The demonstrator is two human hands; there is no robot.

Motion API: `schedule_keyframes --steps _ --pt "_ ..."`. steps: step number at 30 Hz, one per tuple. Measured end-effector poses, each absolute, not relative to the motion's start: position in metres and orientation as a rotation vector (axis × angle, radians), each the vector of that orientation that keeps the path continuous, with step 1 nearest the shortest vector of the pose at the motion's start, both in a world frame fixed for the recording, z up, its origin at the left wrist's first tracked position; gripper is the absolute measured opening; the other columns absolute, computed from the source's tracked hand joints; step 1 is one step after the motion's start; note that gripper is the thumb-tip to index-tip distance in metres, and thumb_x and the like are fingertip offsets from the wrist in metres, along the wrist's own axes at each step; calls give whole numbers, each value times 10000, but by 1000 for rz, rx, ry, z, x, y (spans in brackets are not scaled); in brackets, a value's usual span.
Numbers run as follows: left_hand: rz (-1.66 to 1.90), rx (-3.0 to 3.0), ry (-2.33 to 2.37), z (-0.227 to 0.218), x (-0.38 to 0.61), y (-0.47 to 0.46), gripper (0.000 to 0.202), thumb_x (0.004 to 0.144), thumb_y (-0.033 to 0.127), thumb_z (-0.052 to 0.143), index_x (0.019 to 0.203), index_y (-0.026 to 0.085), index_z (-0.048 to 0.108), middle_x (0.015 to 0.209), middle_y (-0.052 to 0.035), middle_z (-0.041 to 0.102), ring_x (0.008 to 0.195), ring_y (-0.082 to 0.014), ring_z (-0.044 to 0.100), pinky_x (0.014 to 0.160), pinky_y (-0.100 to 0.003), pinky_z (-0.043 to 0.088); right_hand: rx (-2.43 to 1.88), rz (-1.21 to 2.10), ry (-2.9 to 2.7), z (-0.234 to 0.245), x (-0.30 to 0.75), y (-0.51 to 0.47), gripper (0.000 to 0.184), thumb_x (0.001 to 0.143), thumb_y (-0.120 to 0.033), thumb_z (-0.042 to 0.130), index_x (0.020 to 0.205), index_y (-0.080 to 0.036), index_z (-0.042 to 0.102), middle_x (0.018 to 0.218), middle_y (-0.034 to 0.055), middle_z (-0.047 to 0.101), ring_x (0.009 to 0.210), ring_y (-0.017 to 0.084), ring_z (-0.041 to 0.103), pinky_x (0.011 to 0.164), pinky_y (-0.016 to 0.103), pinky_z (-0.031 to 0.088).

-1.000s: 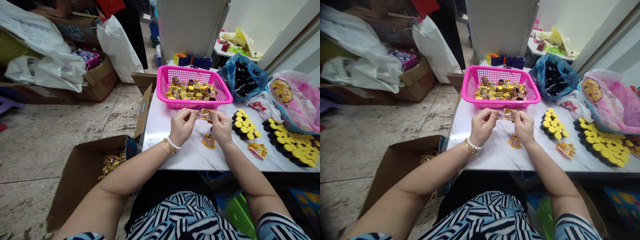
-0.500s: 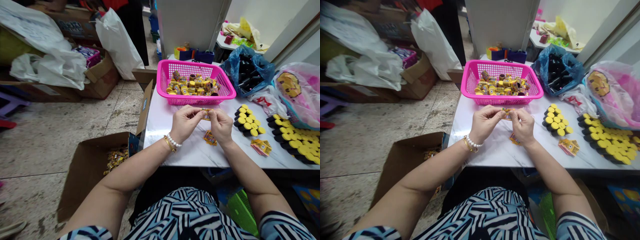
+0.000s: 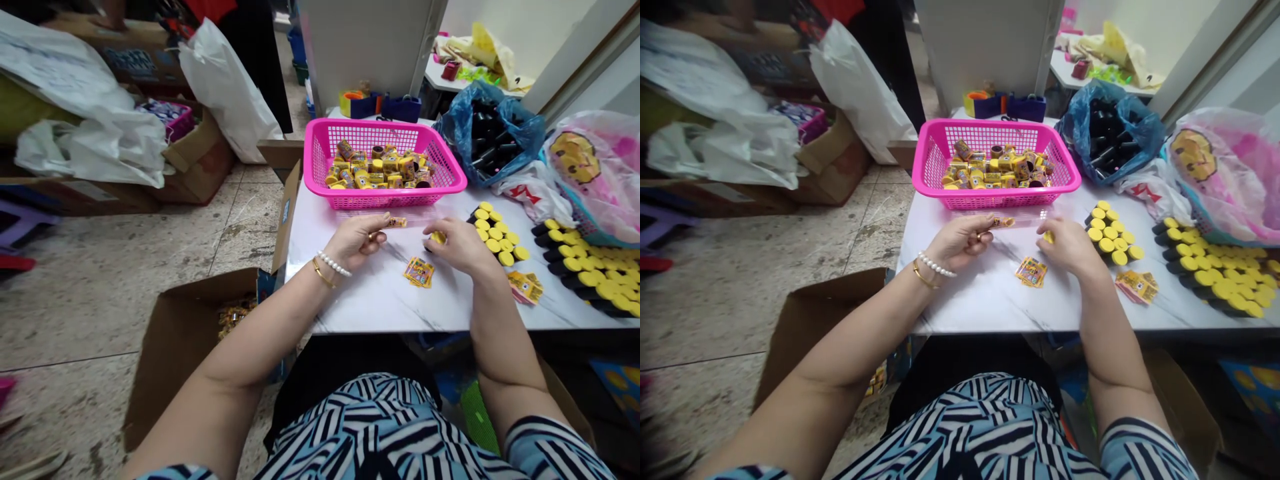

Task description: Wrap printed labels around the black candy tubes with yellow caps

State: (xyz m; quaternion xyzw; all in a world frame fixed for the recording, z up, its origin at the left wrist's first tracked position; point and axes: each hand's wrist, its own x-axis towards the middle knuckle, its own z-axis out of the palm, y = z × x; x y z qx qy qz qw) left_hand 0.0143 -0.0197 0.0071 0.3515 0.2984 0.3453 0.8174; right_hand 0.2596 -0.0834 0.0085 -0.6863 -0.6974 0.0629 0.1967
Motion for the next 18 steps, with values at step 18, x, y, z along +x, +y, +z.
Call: schedule_keyframes --steps 18 --pt "677 516 611 15 16 -19 168 815 129 813 780 115 649 654 17 602 398 7 415 314 -99 148 -1062 969 -1193 8 232 -82 367 735 -293 895 1069 -232 757 938 13 777 818 172 740 820 377 672"
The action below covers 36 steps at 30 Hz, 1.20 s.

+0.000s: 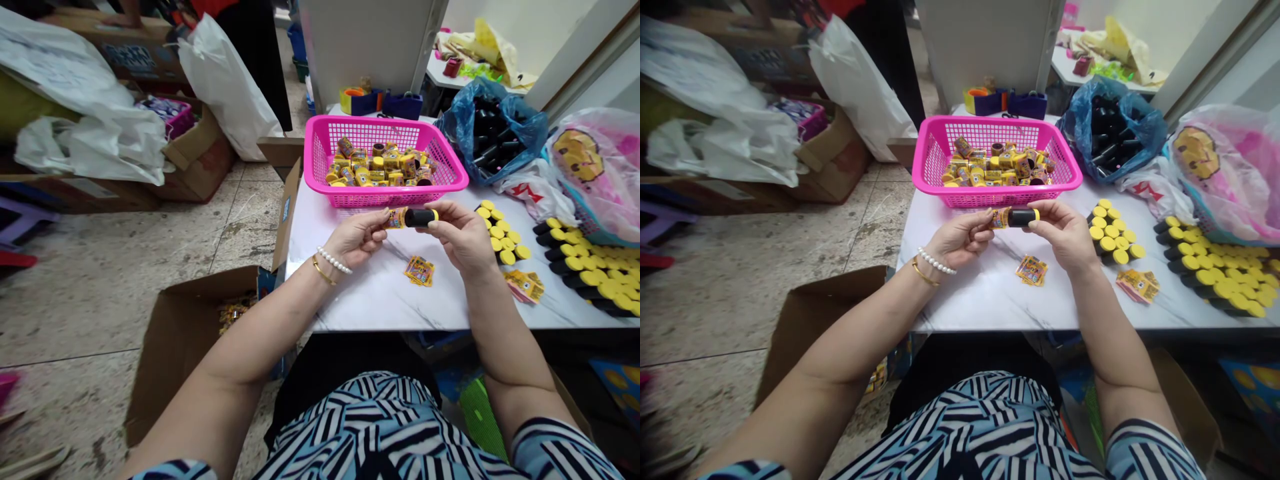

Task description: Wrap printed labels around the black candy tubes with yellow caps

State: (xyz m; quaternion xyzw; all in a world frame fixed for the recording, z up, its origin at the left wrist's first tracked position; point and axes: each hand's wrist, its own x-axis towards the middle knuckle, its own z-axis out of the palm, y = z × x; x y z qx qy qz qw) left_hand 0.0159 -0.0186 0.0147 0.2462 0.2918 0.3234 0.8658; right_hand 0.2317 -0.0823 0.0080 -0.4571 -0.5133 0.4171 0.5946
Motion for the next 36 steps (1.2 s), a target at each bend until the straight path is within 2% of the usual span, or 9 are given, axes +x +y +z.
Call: schedule_keyframes --steps 4,12,17,21,27,31,36 --pt "694 511 590 11 16 -17 198 817 167 829 775 123 641 645 23 587 415 -3 436 316 -98 177 -1116 835 -1260 4 231 -82 350 742 -286 880 1063 -239 749 950 8 764 874 181 741 855 374 657" --pt "711 603 590 6 18 -18 264 762 249 889 818 116 668 752 -10 659 440 8 421 332 -113 166 -1128 714 -1339 8 214 -88 269 758 -271 843 976 -251 687 1022 27 756 990 220 753 964 431 635" --pt "754 713 616 5 18 -18 343 731 346 917 784 130 657 721 -11 648 454 -10 432 342 -141 177 -1160 636 -1271 4 211 -88 280 754 -252 820 973 -248 646 963 -4 674 890 183 736 860 385 661" --pt "777 784 639 7 19 -20 321 762 364 894 784 123 682 706 -21 636 474 -24 453 356 -151 181 -1127 704 -1226 2 205 -88 313 755 -298 820 977 -256 603 951 -17 642 855 174 724 806 377 673" --pt "822 921 599 11 15 -26 298 765 373 885 838 110 765 835 -85 719 568 -58 541 412 -168 280 -1122 533 -1287 0 203 -86 301 790 -359 799 1006 -267 612 947 -2 664 828 166 698 804 339 628" --pt "928 974 638 8 14 -24 309 747 379 898 907 134 801 836 -72 728 608 -70 557 467 -175 352 -1082 439 -1278 3 207 -85 329 766 -375 847 1013 -273 656 993 15 666 887 179 690 844 343 613" --pt "931 1053 588 6 12 -18 449 707 365 926 1091 179 786 1048 -81 757 764 -115 667 590 -199 493 -1042 527 -1377 2 211 -86 388 755 -456 887 1046 -281 699 1069 38 667 956 209 697 915 389 625"
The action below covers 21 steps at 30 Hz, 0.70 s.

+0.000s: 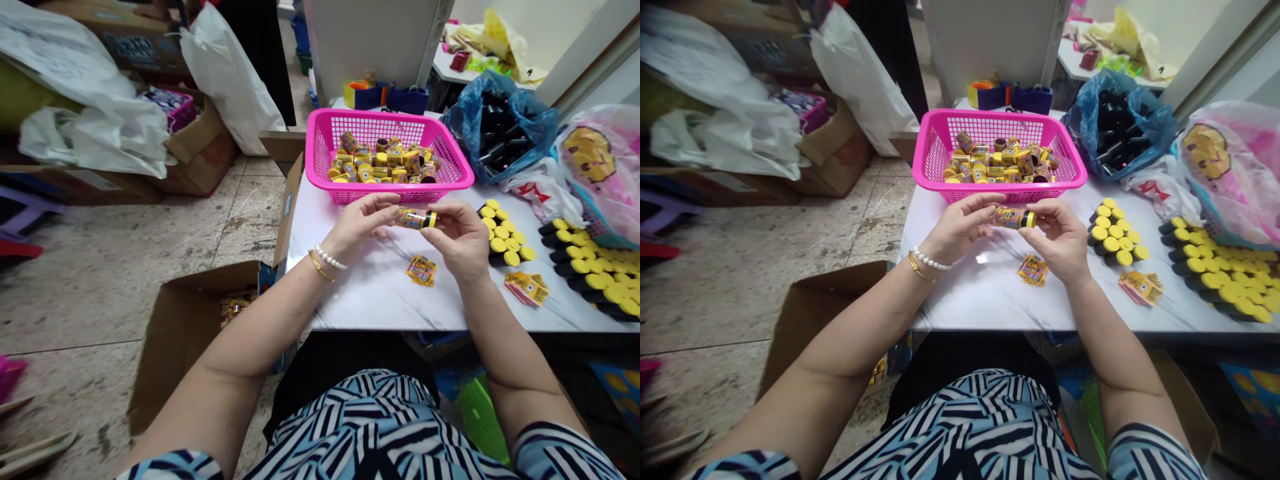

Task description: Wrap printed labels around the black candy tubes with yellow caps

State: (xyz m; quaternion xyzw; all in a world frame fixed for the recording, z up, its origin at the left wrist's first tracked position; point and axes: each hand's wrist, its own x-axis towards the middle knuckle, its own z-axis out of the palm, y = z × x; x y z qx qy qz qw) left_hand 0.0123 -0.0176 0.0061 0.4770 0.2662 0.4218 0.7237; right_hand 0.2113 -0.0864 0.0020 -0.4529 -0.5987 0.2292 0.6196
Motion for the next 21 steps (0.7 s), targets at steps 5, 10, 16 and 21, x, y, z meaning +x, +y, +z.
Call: schedule_keyframes --steps 5,10,16,21 --pt "773 1226 452 6 9 -17 412 686 340 941 1014 139 794 913 -73 760 759 -141 690 687 -258 548 -1040 488 -1537 -1 212 -90 425 770 -424 898 1135 -294 724 1104 52 692 1047 241 698 1009 443 606" --pt "753 1267 436 2 9 -16 392 692 341 946 980 120 799 883 -78 761 754 -134 681 709 -260 543 -1069 301 -1651 -1 213 -91 308 773 -379 903 1040 -307 766 1064 57 738 1035 266 697 980 482 594" --pt "678 1137 514 4 7 -10 456 667 394 962 988 130 775 830 -81 757 612 -113 654 556 -221 475 -1112 202 -1737 3 216 -90 306 795 -345 876 1087 -323 787 1060 48 711 936 223 682 838 407 620" --pt "724 1201 541 6 7 -10 402 676 334 960 941 109 759 700 -40 710 547 -96 616 522 -207 444 -1136 308 -1706 1 216 -92 322 810 -339 873 1121 -298 798 1074 56 720 936 210 702 849 392 628"
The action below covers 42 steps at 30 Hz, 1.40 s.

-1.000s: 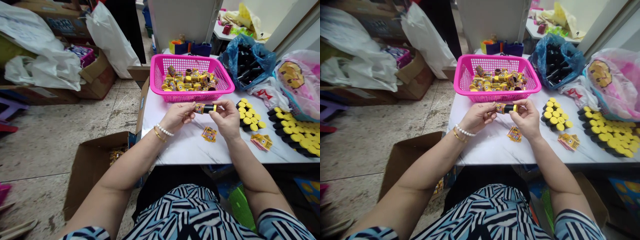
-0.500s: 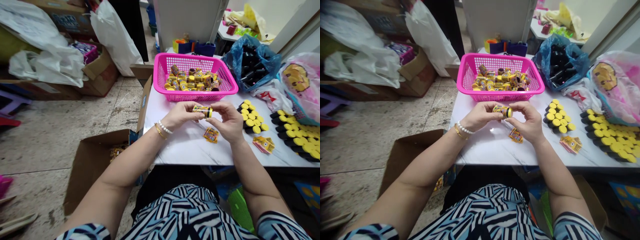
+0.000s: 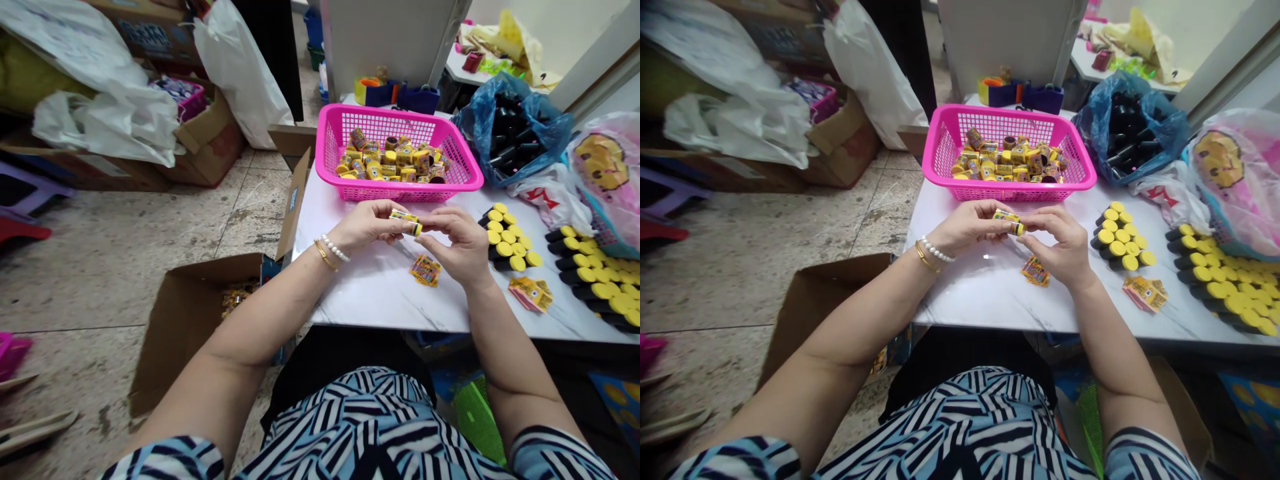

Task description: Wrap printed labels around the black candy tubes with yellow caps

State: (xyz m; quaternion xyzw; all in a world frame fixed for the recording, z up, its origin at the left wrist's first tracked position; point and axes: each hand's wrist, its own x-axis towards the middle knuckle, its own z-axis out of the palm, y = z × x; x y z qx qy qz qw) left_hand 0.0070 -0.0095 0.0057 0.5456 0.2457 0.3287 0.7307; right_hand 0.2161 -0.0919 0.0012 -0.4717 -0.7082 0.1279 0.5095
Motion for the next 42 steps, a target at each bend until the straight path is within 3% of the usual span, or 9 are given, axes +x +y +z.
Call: schedule_keyframes --steps 4,9,17,22,26,32,36,40,42 --pt "662 1214 482 3 8 -11 418 681 352 965 935 99 751 723 -44 719 564 -101 640 545 -216 489 -1059 636 -1612 -2 219 -90 425 763 -326 922 1165 -285 789 1016 33 745 902 196 727 862 380 630" --pt "475 1151 440 1 8 -10 484 642 412 989 900 89 737 679 -44 710 541 -104 647 533 -211 514 -1002 1024 -1552 2 225 -86 409 732 -390 944 1109 -281 828 991 36 759 903 194 726 850 363 631" --pt "373 1164 480 -3 10 -8 424 673 394 978 851 88 746 666 -53 712 545 -96 650 518 -180 511 -1037 749 -1539 -8 224 -83 186 708 -358 960 826 -273 844 811 20 687 761 161 654 733 337 591" --pt "443 1056 497 -4 12 -11 433 711 443 952 820 98 715 751 -69 742 531 -84 648 477 -164 494 -1011 738 -1576 -9 222 -80 266 739 -404 933 951 -274 839 957 43 717 901 196 702 819 364 614" --pt "428 1050 506 -7 13 -11 430 754 474 920 871 100 741 781 -88 767 526 -88 658 477 -162 508 -1029 687 -1531 -13 221 -79 183 762 -354 920 899 -268 834 870 20 729 819 173 702 781 341 614" --pt "453 979 489 -9 14 -11 481 846 564 817 915 91 760 742 -94 758 481 -82 620 430 -154 491 -1002 837 -1456 -17 217 -78 284 741 -304 932 1006 -290 829 947 7 753 823 161 726 755 316 632" --pt "455 911 483 -5 15 -11 413 904 505 781 922 93 753 719 -77 748 469 -74 614 419 -139 476 -989 865 -1379 -19 217 -76 216 803 -338 885 997 -290 803 899 -9 738 735 147 711 713 322 637" --pt "428 930 579 -5 17 -13 410 940 511 736 978 103 737 638 -45 706 403 -75 568 381 -149 437 -1073 778 -1477 -17 211 -82 471 766 -386 901 1200 -317 731 1031 5 725 779 151 700 739 328 630" --pt "418 959 626 -7 18 -15 443 943 555 712 978 114 713 601 -32 681 373 -78 537 358 -157 405 -1160 608 -1590 -13 205 -86 421 786 -373 879 1173 -288 734 1047 23 720 805 152 687 737 315 615"
